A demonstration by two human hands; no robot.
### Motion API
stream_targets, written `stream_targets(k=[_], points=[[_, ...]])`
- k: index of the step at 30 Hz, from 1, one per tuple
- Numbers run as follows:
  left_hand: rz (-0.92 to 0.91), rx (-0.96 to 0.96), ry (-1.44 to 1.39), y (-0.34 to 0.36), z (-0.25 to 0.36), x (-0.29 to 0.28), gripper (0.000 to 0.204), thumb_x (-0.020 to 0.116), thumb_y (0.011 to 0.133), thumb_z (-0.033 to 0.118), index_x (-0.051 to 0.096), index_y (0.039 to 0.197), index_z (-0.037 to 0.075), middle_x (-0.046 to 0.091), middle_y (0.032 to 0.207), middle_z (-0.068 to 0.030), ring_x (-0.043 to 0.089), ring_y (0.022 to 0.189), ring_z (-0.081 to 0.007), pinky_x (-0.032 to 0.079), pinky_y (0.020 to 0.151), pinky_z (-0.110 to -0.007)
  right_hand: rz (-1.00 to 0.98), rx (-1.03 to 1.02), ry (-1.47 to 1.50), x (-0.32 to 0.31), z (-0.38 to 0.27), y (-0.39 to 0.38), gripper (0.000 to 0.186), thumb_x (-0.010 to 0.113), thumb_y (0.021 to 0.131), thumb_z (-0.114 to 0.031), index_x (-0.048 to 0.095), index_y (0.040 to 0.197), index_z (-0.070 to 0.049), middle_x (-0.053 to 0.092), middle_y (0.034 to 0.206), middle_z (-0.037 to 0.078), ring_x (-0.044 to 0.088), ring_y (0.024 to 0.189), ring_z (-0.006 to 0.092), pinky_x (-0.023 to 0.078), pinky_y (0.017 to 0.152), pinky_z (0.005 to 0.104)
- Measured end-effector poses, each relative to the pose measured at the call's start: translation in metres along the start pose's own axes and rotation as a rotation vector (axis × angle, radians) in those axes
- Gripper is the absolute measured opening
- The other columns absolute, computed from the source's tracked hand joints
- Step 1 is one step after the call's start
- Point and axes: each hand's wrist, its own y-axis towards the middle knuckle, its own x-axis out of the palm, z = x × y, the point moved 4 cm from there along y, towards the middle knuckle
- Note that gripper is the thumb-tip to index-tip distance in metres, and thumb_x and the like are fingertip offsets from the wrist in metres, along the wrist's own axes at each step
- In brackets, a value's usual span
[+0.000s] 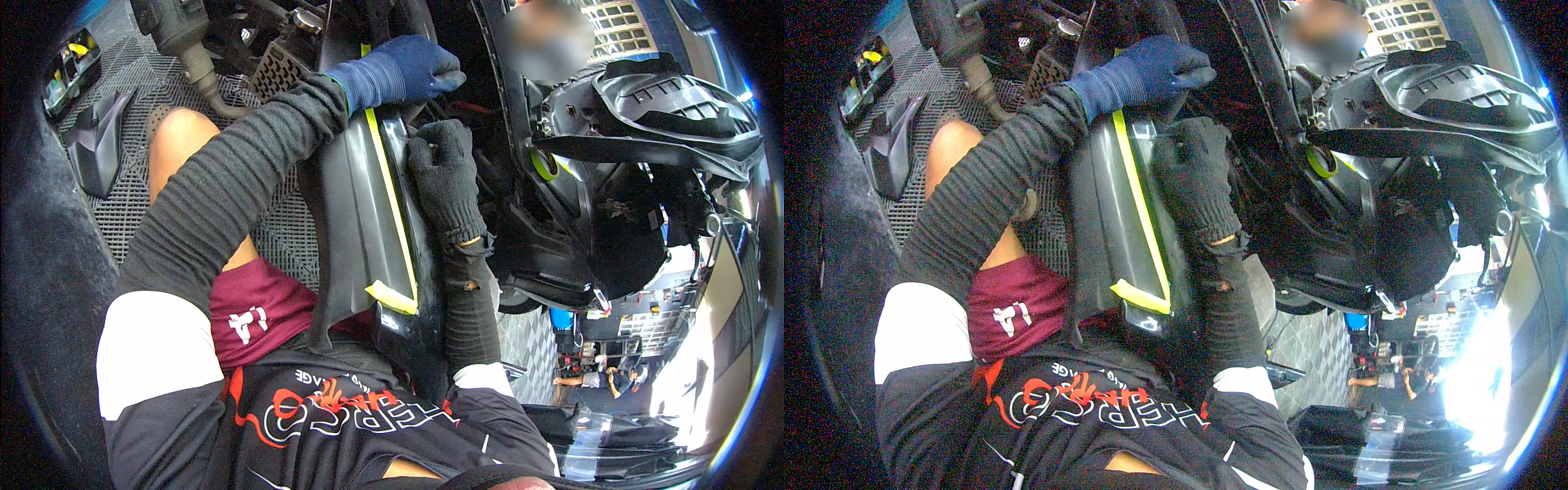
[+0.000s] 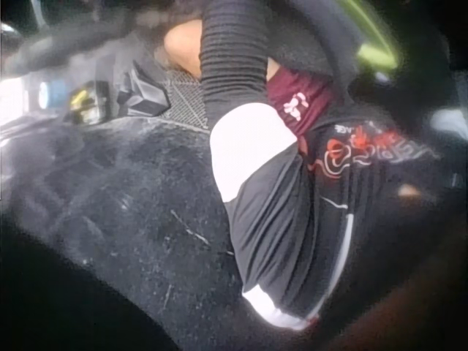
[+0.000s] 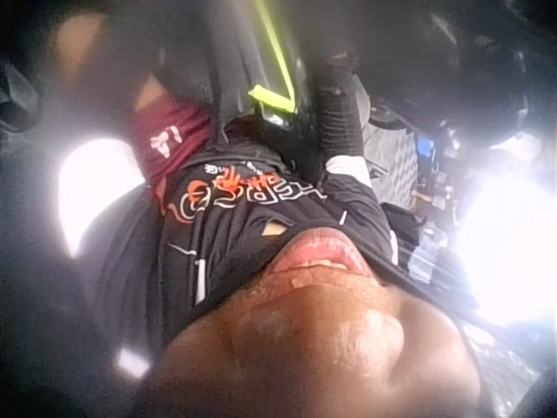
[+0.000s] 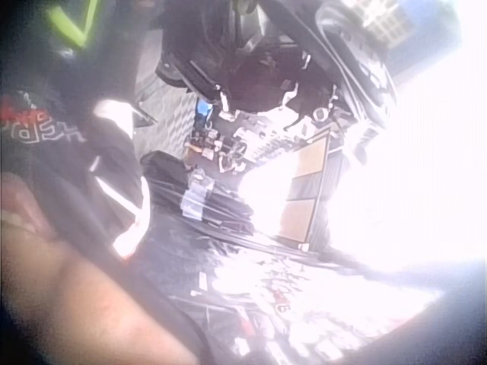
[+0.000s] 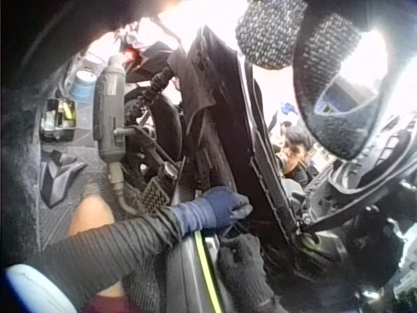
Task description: The person lies on the floor beneath a motorcycle and uses a small tool to work on the underside of the black side fairing. They then apply a strip of yellow tape along the edge of the fairing and wipe the surface with a cloth.
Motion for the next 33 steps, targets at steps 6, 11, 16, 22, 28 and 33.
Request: stream_targets(k=[6,11,16,22,28,33], points=[[-0.018,-0.001,0.01,-0.0001,0.005,-0.004,0.048,0.049,0.101,0.054,0.069,0.109,0.011,0.072,0.099,-0.0193,0.068,0.095,-0.0427,0.054,0.084,-0.05,0.015,0.019,-0.011,-0.0004,0.0016,-0.0012,0.015,0.069,0.081,-0.009,0.059,0.091,-0.008,0.058,0.087,0.014,0.056,0.085,0.0375,0.043,0.083,0.0487],[-0.031,-0.022,-0.005,-0.0003,0.0032,-0.0023,0.048,0.049,0.1,0.055,0.069,0.108,0.012,0.072,0.098,-0.0191,0.068,0.094,-0.0426,0.054,0.084,-0.05,0.03,0.032,-0.029,0.0002,0.0009,0.0003,0.014,0.07,0.081,-0.009,0.059,0.089,-0.008,0.059,0.087,0.013,0.057,0.086,0.0368,0.043,0.082,0.048],[-0.026,-0.006,0.015,-0.0006,0.0046,-0.0049,0.047,0.048,0.101,0.054,0.069,0.108,0.012,0.072,0.097,-0.0194,0.068,0.094,-0.0423,0.054,0.084,-0.051,0.016,0.048,0.026,-0.0026,0.0005,-0.0041,0.013,0.069,0.081,-0.008,0.059,0.088,-0.007,0.059,0.086,0.013,0.057,0.086,0.0369,0.043,0.082,0.047],[0.009,0.009,0.015,0.0002,0.0051,-0.0045,0.043,0.049,0.101,0.05,0.07,0.104,0.012,0.071,0.096,-0.0191,0.068,0.093,-0.0411,0.054,0.085,-0.05,0.037,0.024,0.021,-0.0013,0.005,-0.0041,0.013,0.069,0.08,-0.008,0.059,0.087,-0.006,0.058,0.085,0.013,0.056,0.085,0.0365,0.044,0.08,0.0464],[0.021,-0.02,0.001,-0.0014,0.0047,-0.0028,0.042,0.05,0.101,0.048,0.072,0.104,0.013,0.072,0.096,-0.0183,0.069,0.092,-0.0394,0.054,0.085,-0.048,0.032,0.045,0.053,-0.0003,0.0032,0.0,0.013,0.069,0.079,-0.007,0.059,0.087,-0.006,0.057,0.085,0.014,0.056,0.084,0.0358,0.043,0.079,0.0462],[0.027,-0.032,0.022,-0.0017,0.0036,-0.0019,0.042,0.05,0.101,0.049,0.072,0.108,0.014,0.072,0.099,-0.0174,0.07,0.094,-0.038,0.054,0.086,-0.047,0.026,0.046,0.036,-0.0002,0.007,-0.0037,0.013,0.069,0.079,-0.008,0.06,0.088,-0.007,0.057,0.085,0.014,0.055,0.084,0.0358,0.043,0.079,0.0459]])
